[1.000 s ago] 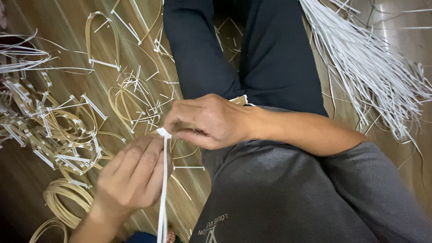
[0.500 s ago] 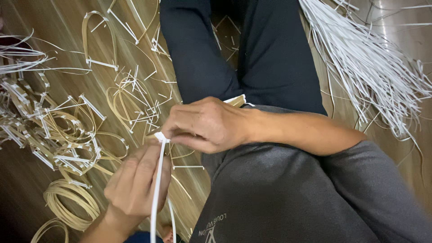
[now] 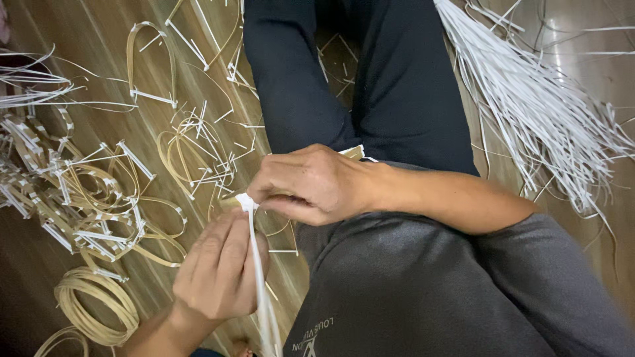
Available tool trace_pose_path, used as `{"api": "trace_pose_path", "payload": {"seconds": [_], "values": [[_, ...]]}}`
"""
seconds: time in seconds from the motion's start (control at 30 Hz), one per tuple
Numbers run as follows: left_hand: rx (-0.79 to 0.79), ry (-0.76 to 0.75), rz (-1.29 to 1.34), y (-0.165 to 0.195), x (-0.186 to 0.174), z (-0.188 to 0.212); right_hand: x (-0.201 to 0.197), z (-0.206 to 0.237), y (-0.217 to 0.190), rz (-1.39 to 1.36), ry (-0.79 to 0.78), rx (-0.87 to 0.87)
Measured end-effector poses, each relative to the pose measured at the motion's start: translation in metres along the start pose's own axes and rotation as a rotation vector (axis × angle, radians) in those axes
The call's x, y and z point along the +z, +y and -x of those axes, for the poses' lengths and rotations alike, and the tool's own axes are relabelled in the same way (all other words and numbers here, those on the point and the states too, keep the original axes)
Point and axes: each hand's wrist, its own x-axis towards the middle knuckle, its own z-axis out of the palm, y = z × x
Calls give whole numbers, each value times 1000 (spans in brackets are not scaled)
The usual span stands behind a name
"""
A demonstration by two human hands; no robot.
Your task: The person sits on the floor and weaves white plastic strips around a curved wooden frame. They repeatedly thread the strips through the frame, tighten them, and trim excess with scissors. The process continues with additional strips added to build up the woven structure.
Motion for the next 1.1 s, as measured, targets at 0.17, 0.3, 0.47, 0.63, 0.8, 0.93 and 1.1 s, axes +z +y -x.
{"api": "trace_pose_path", "payload": {"seconds": [0.17,0.3,0.47,0.63,0.8,0.93,1.1], "values": [[-11,18,51,-3,3,1,4,-1,1,58,-29,-11],[-6,40,43,-7,10,10,6,-1,1,70,-29,13],[-273,32,284,-11,-1,9,-3,-4,2,53,-11,8],[-718,11,748,-35,8,2,-10,-6,-1,97,-18,27],[-801,-136,1338,-57,36,8,-11,-13,-5,104,-2,-58],[-650,-85,1061,-58,17,-23,-14,-19,-9,109,4,-66],[-1147,385,780,-151,-2,-34,-15,-23,-9,118,-24,-53]]}}
